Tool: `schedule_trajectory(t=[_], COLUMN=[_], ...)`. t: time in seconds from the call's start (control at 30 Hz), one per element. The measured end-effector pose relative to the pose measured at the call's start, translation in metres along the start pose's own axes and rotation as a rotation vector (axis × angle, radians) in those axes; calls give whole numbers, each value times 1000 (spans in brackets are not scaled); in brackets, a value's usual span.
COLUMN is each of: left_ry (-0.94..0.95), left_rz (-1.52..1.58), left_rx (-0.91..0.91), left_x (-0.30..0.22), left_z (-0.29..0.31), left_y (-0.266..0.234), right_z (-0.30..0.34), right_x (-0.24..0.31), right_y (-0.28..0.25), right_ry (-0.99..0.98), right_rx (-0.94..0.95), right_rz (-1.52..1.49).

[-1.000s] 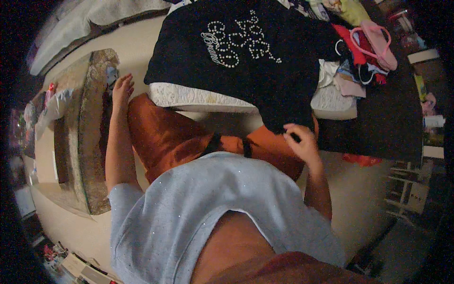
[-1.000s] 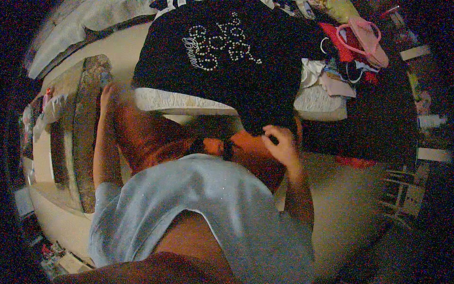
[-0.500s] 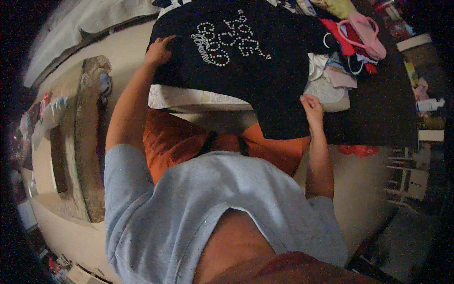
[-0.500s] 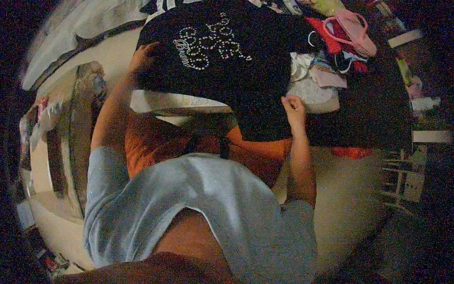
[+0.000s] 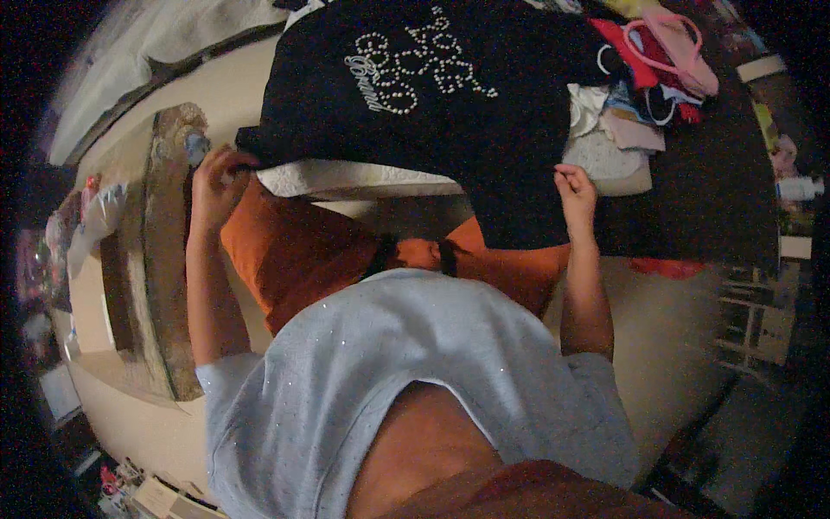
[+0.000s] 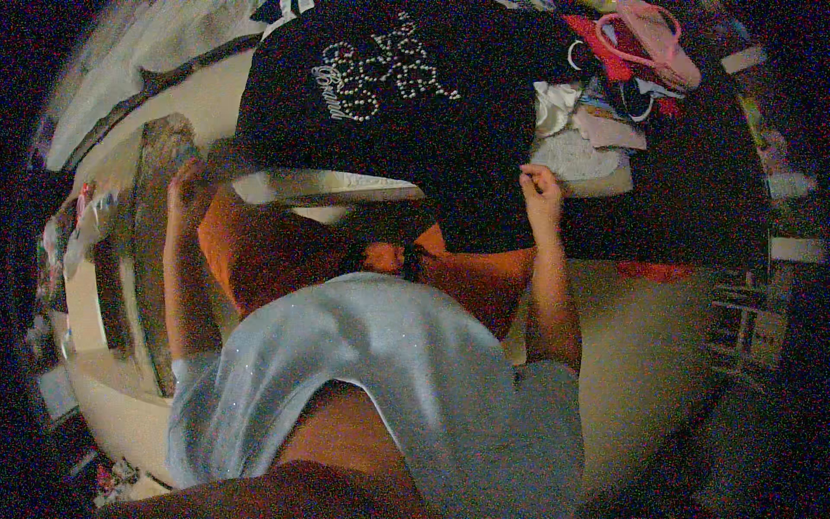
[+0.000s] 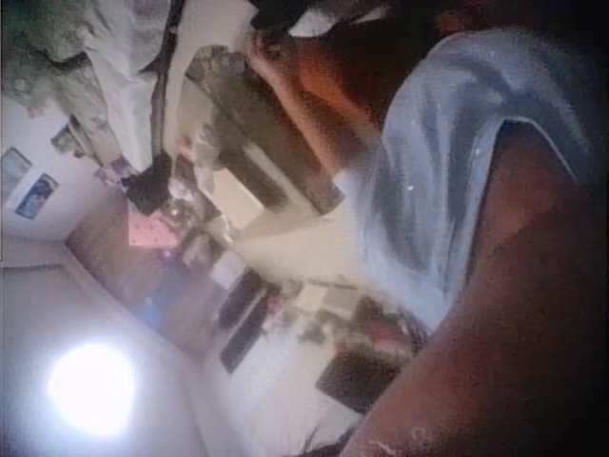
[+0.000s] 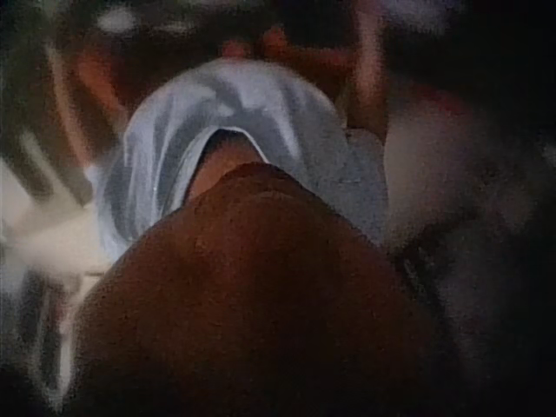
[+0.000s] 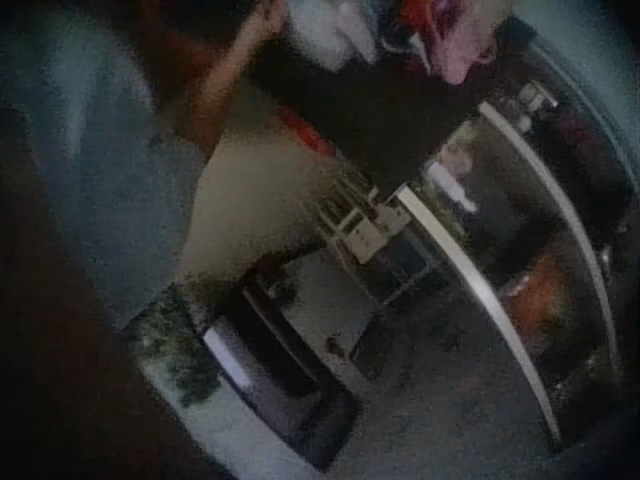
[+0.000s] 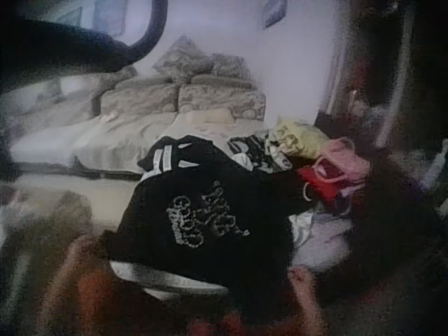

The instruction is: The person sits cross-legged on the floor and folds a black t-shirt with a white graphic design. They smooth the fabric, fold the sleeves and sides inward, and then fold the shirt in half to create a neat stack.

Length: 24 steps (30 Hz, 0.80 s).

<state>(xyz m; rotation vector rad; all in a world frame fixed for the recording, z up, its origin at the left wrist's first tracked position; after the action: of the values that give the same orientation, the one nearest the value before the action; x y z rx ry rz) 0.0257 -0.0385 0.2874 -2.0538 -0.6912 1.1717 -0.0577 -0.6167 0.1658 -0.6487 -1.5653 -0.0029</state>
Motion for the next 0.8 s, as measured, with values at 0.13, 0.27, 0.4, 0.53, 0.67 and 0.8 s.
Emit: schedule_trajectory(t=[0.13, 0.27, 0.4, 0.53, 0.67, 0.8], left_ry=[-470, -441, -529, -409, -550, -383], left_rz=[10, -312, 28, 77, 516, 169], left_rx=[217, 190, -188, -107, -199, -205], left_x=[42, 28, 17, 17, 24, -23], left_z=[90, 120, 111, 92, 101, 115], left_y=[1, -9, 10, 45, 43, -11], right_z=[2, 6, 24, 38, 37, 43], right_x=[-1, -10, 37, 61, 66, 73], right_y=[-6, -9, 1, 9, -10, -28], right_ry=[-52, 43, -45, -121, 16, 132], right_rx=[-22, -10, 4, 124, -1, -37], right_rz=[-45, 2, 257, 378, -29, -67])
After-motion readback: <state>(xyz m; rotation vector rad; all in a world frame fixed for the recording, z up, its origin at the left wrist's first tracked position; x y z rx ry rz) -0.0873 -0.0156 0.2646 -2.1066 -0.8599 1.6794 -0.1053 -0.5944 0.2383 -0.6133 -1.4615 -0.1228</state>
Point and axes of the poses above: each hand's wrist, its own z-axis away from the middle knuckle, its own y-axis out of the palm, x = y × z, the point moved 7 cm from there along -z, towards the middle knuckle
